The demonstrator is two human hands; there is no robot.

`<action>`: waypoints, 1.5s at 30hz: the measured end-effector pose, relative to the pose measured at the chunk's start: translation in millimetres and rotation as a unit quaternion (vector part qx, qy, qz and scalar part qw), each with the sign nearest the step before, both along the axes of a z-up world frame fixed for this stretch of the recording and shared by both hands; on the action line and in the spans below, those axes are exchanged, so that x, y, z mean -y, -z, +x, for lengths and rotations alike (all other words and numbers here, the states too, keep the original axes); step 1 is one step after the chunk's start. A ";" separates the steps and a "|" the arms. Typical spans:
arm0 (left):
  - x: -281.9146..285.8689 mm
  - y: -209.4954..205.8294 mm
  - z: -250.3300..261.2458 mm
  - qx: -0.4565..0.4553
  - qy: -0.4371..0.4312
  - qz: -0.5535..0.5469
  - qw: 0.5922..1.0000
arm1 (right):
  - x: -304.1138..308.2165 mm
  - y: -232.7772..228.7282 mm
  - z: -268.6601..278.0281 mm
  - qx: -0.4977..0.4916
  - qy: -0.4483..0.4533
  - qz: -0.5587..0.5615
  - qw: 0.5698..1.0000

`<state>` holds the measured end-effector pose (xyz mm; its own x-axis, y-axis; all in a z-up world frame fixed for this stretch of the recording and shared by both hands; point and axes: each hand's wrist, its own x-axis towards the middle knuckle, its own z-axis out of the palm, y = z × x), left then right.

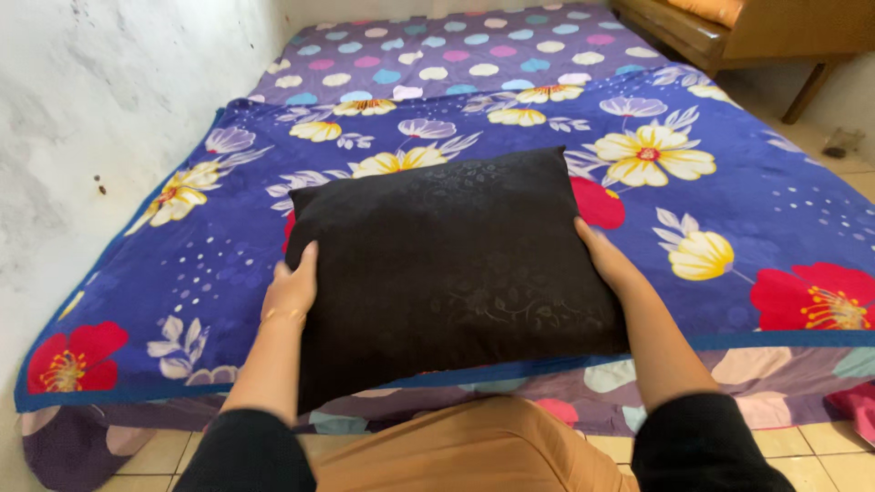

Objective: The person repeatedly lifts, turns, and presses a black pillow on a bed to fluff it, then places it aside. The person then picks up a red pillow with a cartoon car design and performs similar fluffing actions.

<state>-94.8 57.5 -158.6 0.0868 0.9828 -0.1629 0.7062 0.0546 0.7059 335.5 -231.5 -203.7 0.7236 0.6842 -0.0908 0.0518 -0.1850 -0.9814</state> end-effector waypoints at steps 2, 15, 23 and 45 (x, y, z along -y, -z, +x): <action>-2.5 13.9 -23.0 0.105 0.019 -0.005 0.994 | 26.0 9.6 -2.7 -0.129 -0.011 0.005 0.992; -93.0 -90.5 -8.3 0.092 0.222 0.170 0.956 | 29.4 -151.3 34.6 0.012 -0.086 0.244 0.966; -69.5 -143.9 -17.2 0.090 0.189 0.177 0.962 | 30.1 -173.3 25.3 0.021 0.144 0.130 0.981; 43.2 -144.6 111.7 -0.107 0.157 0.572 0.798 | -114.4 -229.4 -227.8 0.681 -0.059 0.132 0.718</action>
<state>16.8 14.3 -14.0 0.4485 0.4341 0.7813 0.6700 -0.7418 0.0276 107.7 -117.0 25.7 -0.0470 0.6116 0.7898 0.9965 0.0829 -0.0049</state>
